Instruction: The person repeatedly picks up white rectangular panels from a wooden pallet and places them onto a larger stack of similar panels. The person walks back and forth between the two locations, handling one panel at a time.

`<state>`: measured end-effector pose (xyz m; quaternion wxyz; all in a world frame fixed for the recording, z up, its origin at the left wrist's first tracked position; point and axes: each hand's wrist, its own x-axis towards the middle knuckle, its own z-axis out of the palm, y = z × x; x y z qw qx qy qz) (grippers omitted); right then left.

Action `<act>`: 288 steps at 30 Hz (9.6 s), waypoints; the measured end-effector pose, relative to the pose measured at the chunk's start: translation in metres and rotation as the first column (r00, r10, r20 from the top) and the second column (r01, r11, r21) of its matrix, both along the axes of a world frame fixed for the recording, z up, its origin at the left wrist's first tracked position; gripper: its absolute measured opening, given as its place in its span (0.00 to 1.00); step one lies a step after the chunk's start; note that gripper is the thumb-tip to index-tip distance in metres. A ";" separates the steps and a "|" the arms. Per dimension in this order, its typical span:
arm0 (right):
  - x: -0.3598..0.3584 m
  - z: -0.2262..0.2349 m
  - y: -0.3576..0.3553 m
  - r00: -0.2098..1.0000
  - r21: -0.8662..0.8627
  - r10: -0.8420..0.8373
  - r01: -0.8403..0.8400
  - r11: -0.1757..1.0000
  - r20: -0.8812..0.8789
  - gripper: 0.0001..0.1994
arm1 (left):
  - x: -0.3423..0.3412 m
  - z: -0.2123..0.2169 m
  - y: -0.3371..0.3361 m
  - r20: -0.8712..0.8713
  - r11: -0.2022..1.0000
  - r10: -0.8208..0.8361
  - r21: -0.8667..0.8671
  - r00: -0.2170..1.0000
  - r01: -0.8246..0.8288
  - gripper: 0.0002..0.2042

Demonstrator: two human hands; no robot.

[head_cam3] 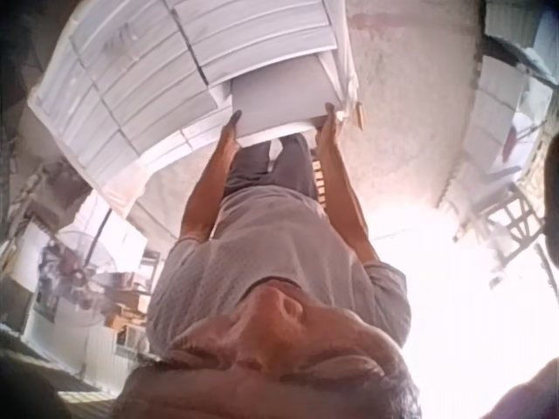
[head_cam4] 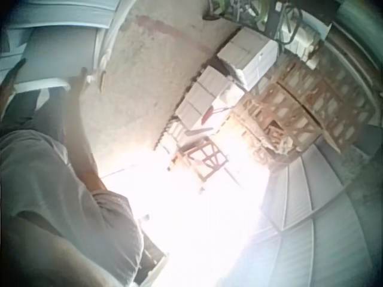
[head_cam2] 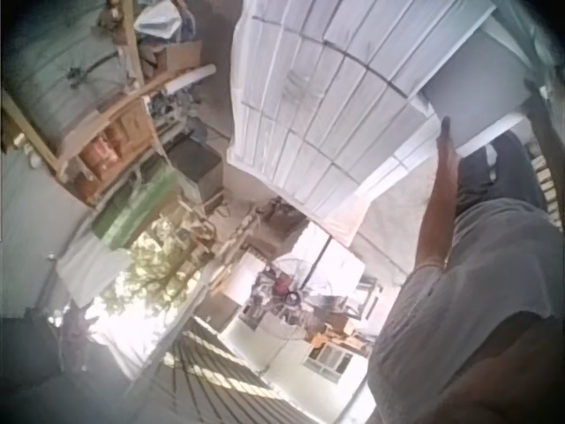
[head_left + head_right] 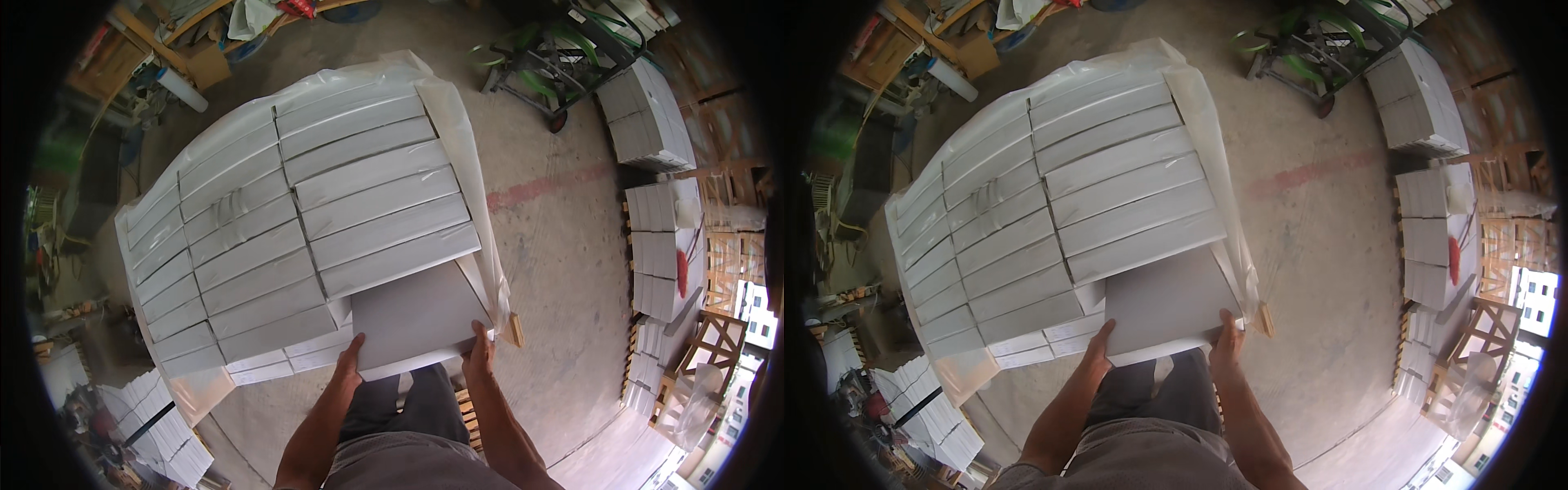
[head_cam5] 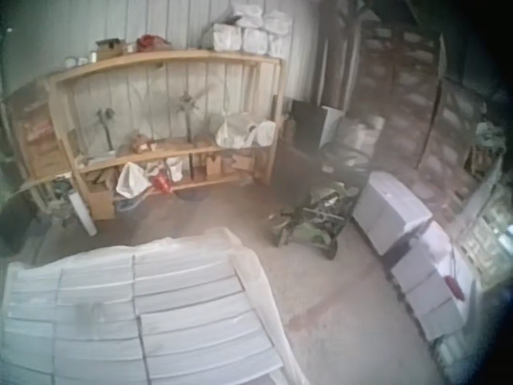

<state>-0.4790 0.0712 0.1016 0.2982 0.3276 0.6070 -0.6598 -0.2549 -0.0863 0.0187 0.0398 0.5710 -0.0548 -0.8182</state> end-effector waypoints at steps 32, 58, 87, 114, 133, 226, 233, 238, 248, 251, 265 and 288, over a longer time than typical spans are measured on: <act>-0.037 -0.002 -0.072 0.747 -0.018 0.662 -0.664 0.747 -0.064 0.36 | 0.027 0.014 -0.030 0.294 0.836 -0.475 -0.146 0.830 0.530 0.18; 0.478 -0.057 0.458 0.815 0.293 -0.520 0.448 0.845 0.255 0.16 | -0.031 0.012 0.206 0.407 -0.313 -0.898 -0.329 -0.166 0.891 0.17; 0.804 -0.061 0.322 0.034 0.358 -0.959 0.924 0.138 0.282 0.19 | 0.046 0.035 0.641 0.642 -0.958 -0.127 -0.277 -0.756 -0.075 0.17; 1.064 0.011 0.794 0.281 0.209 -0.905 0.911 0.357 0.321 0.23 | 0.355 0.087 0.798 0.528 -0.821 -0.563 -0.271 -0.636 0.502 0.16; 1.196 -0.193 0.944 -0.211 0.209 -0.910 0.967 -0.142 0.358 0.34 | 0.575 -0.054 1.296 0.906 -0.252 -0.372 -0.310 -0.204 -0.917 0.25; 1.009 -0.074 0.882 -0.117 -0.003 -0.757 0.988 -0.155 0.643 0.28 | 0.443 -0.066 0.939 -0.007 -0.666 -0.689 0.399 -0.725 0.630 0.34; 0.940 0.025 0.867 0.198 -0.119 -0.815 0.980 0.159 0.544 0.28 | 0.431 0.025 0.815 0.047 -0.495 -0.844 0.316 -0.535 0.809 0.35; 0.908 0.043 0.859 0.441 -0.236 -0.761 0.898 0.372 0.477 0.28 | 0.432 0.133 0.771 0.148 -0.293 -0.938 0.138 -0.312 0.946 0.32; 0.835 0.157 0.791 0.835 -0.285 -0.409 0.520 0.805 0.368 0.32 | 0.527 0.146 0.622 0.169 0.110 -0.981 0.090 0.094 0.990 0.28; 0.818 0.154 0.754 0.889 -0.286 -0.311 0.411 0.866 0.336 0.31 | 0.533 0.154 0.580 0.092 0.153 -0.985 0.111 0.143 0.982 0.32; 0.614 0.132 0.395 0.969 -0.234 0.080 -0.024 0.972 0.232 0.29 | 0.492 0.098 0.233 -0.015 0.512 -0.858 0.043 0.513 0.858 0.27; 0.410 -0.004 -0.026 0.542 -0.408 0.784 -0.669 0.621 0.304 0.23 | 0.513 0.153 -0.003 0.279 0.989 0.070 -0.146 0.958 -0.030 0.27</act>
